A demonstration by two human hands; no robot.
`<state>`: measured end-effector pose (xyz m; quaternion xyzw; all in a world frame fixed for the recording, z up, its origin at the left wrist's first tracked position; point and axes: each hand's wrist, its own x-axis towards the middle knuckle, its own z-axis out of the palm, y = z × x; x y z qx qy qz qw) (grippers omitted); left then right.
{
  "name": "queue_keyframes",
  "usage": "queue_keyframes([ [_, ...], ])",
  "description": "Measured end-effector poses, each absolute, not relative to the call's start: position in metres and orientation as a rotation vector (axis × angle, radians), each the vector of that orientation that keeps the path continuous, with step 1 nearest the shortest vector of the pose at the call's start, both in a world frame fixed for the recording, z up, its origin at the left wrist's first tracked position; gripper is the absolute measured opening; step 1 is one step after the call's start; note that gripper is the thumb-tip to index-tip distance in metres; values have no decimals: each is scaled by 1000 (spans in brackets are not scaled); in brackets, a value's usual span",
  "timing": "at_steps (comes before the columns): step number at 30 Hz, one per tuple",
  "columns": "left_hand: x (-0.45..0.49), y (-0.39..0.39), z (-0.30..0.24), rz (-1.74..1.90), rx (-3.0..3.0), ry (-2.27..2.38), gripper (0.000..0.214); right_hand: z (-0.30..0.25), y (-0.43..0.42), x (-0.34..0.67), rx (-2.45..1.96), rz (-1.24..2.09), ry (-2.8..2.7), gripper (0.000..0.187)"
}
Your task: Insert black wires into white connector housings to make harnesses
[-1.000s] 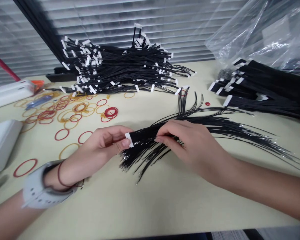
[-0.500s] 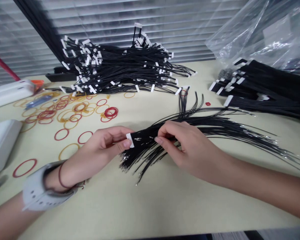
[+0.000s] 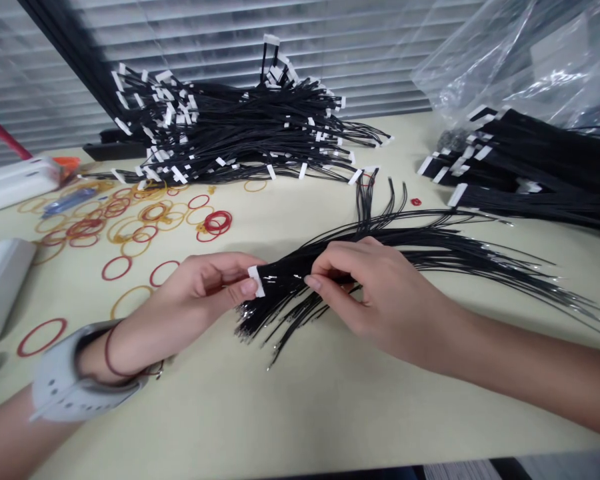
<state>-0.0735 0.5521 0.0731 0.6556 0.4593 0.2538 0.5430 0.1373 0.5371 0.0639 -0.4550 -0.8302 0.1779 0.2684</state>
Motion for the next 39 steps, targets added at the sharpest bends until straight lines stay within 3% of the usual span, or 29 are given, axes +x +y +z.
queue_keyframes([
  [39, -72, 549, 76, 558, 1567, 1162, 23, 62, 535, 135, -1162, 488, -2280, 13],
])
